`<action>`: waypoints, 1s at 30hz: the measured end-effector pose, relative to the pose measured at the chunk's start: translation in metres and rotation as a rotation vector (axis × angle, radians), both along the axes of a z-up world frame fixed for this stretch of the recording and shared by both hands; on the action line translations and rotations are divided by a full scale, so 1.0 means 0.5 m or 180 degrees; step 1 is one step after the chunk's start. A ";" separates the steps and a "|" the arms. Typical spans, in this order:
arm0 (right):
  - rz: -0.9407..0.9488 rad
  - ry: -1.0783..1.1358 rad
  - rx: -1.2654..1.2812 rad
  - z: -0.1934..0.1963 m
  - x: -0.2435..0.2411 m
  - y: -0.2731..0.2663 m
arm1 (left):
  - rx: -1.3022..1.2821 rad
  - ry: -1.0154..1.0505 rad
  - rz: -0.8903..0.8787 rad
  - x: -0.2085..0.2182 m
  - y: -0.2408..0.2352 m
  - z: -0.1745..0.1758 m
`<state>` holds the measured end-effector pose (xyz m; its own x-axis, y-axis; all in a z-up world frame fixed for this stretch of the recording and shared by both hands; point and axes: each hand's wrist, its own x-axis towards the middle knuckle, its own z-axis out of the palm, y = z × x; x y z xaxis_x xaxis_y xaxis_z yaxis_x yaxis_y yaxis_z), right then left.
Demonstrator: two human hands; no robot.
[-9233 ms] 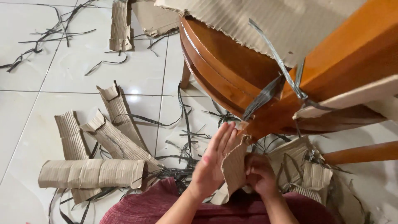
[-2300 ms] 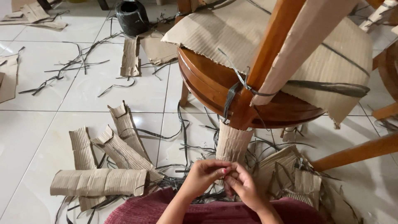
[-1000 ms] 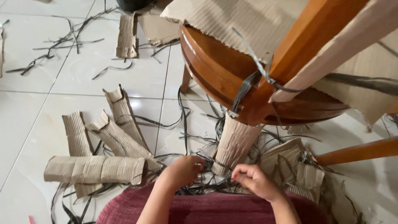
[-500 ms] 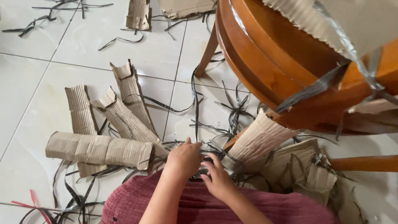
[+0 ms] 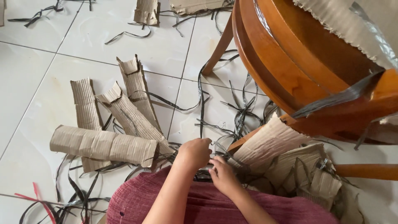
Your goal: Wrapping chair legs with corrugated cardboard and securing them with plastic strips and scissors for protection.
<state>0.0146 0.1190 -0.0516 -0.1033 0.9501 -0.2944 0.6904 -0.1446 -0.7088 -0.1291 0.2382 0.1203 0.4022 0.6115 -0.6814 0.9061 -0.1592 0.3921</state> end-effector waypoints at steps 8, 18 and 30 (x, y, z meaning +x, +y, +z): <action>-0.0461 0.0499 0.1138 0.071 0.014 0.002 | -0.0297 0.0072 -0.0382 0.034 -0.005 -0.066; 0.1092 0.0065 0.0327 0.206 0.001 -0.057 | -0.0044 -0.0618 -0.0150 0.076 -0.013 -0.102; -0.1176 0.2083 0.0513 0.354 0.245 -0.055 | 0.0167 -0.0593 0.0000 0.068 -0.011 -0.047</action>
